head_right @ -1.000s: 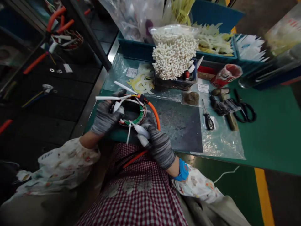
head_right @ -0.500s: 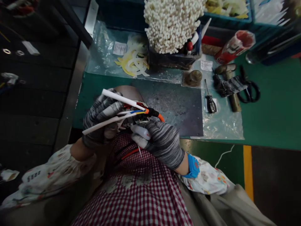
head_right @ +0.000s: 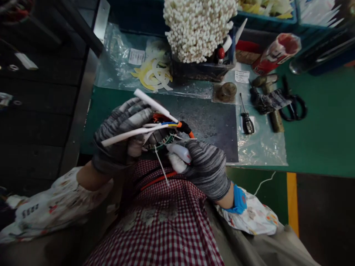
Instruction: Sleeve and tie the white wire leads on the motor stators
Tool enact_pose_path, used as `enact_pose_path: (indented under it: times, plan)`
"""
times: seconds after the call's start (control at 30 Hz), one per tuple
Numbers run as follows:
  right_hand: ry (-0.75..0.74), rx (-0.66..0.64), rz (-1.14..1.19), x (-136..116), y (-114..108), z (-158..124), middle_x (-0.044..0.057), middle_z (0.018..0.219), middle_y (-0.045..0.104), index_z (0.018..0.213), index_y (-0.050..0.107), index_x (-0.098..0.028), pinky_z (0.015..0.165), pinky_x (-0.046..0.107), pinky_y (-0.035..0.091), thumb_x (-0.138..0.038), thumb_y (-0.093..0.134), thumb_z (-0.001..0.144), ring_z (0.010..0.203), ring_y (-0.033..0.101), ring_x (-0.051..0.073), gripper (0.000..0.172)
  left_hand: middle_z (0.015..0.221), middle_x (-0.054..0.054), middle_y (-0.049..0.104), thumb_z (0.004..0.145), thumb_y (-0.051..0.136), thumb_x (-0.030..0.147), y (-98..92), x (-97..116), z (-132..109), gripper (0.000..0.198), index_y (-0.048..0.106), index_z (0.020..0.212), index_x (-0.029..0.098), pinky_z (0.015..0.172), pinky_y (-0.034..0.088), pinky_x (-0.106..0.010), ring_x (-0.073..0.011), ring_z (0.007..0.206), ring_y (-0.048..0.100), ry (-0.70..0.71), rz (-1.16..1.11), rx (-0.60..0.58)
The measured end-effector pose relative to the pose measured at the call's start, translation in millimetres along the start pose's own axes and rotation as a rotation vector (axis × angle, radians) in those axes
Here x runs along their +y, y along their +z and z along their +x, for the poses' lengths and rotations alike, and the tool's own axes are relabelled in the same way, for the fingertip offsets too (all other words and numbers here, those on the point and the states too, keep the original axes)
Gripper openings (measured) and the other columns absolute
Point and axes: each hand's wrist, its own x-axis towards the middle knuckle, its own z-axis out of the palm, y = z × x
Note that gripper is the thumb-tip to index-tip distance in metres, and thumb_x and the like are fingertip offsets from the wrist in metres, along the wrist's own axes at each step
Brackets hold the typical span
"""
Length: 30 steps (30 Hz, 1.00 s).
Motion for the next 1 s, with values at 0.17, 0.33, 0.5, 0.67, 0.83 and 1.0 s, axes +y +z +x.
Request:
enact_pose_path:
  times: [0.17, 0.33, 0.5, 0.67, 0.83, 1.0]
  plan:
    - [0.005, -0.018, -0.197, 8.9, -12.6, 4.6, 0.005, 0.086, 0.087, 0.106, 0.089, -0.030, 0.057, 0.039, 0.050, -0.054, 0.071, 0.108, 0.068, 0.078, 0.026, 0.030, 0.151, -0.015, 0.077, 0.117, 0.050, 0.035, 8.6, 3.6, 39.1, 0.044, 0.072, 0.149, 0.013, 0.127, 0.058, -0.056, -0.0381, 0.147, 0.071, -0.012, 0.001, -0.070]
    - [0.058, -0.030, -0.213, 11.6, -21.8, 11.6, 0.004, 0.077, 0.080, 0.097, 0.086, -0.029, 0.058, 0.036, 0.043, -0.058, 0.068, 0.108, 0.065, 0.073, 0.023, 0.036, 0.138, -0.014, 0.080, 0.119, 0.040, 0.044, 18.4, -4.2, 65.6, 0.048, 0.076, 0.138, 0.017, 0.116, 0.064, -0.057, -0.0379, 0.132, 0.077, -0.019, 0.021, -0.216]
    - [0.062, 0.103, -0.221, 22.5, -21.2, 20.3, 0.004, 0.079, 0.079, 0.091, 0.082, -0.028, 0.060, 0.037, 0.042, -0.053, 0.071, 0.105, 0.069, 0.072, 0.024, 0.030, 0.127, -0.015, 0.079, 0.118, 0.036, 0.044, 20.6, -0.4, 91.9, 0.052, 0.073, 0.141, 0.016, 0.108, 0.066, -0.062, -0.0420, 0.124, 0.079, -0.088, 0.131, -0.403]
    - [0.124, 0.107, -0.239, 36.3, -13.2, 27.4, 0.008, 0.088, 0.078, 0.097, 0.080, -0.028, 0.070, 0.041, 0.047, -0.054, 0.070, 0.104, 0.077, 0.069, 0.028, 0.029, 0.105, -0.017, 0.081, 0.117, 0.041, 0.046, 33.2, 10.2, 125.3, 0.050, 0.078, 0.127, 0.015, 0.098, 0.068, -0.058, -0.0398, 0.098, 0.083, -0.188, 0.160, -0.471]
    - [0.172, 0.096, -0.241, 34.4, -11.0, 28.9, 0.007, 0.083, 0.076, 0.092, 0.079, -0.028, 0.070, 0.038, 0.048, -0.053, 0.073, 0.102, 0.076, 0.069, 0.026, 0.027, 0.106, -0.015, 0.083, 0.112, 0.061, 0.033, 38.7, 28.7, 158.3, 0.029, 0.080, 0.118, 0.013, 0.105, 0.066, -0.050, -0.0374, 0.105, 0.083, -0.385, 0.262, -0.645]
    - [0.150, 0.273, -0.131, 44.6, -12.2, 14.7, 0.003, 0.090, 0.085, 0.104, 0.083, -0.026, 0.070, 0.036, 0.060, -0.046, 0.068, 0.104, 0.077, 0.077, 0.023, 0.025, 0.130, -0.020, 0.081, 0.119, 0.043, 0.030, 30.6, 34.5, 163.2, 0.042, 0.071, 0.145, 0.012, 0.107, 0.065, -0.053, -0.0403, 0.122, 0.080, -0.361, 0.359, -0.727]
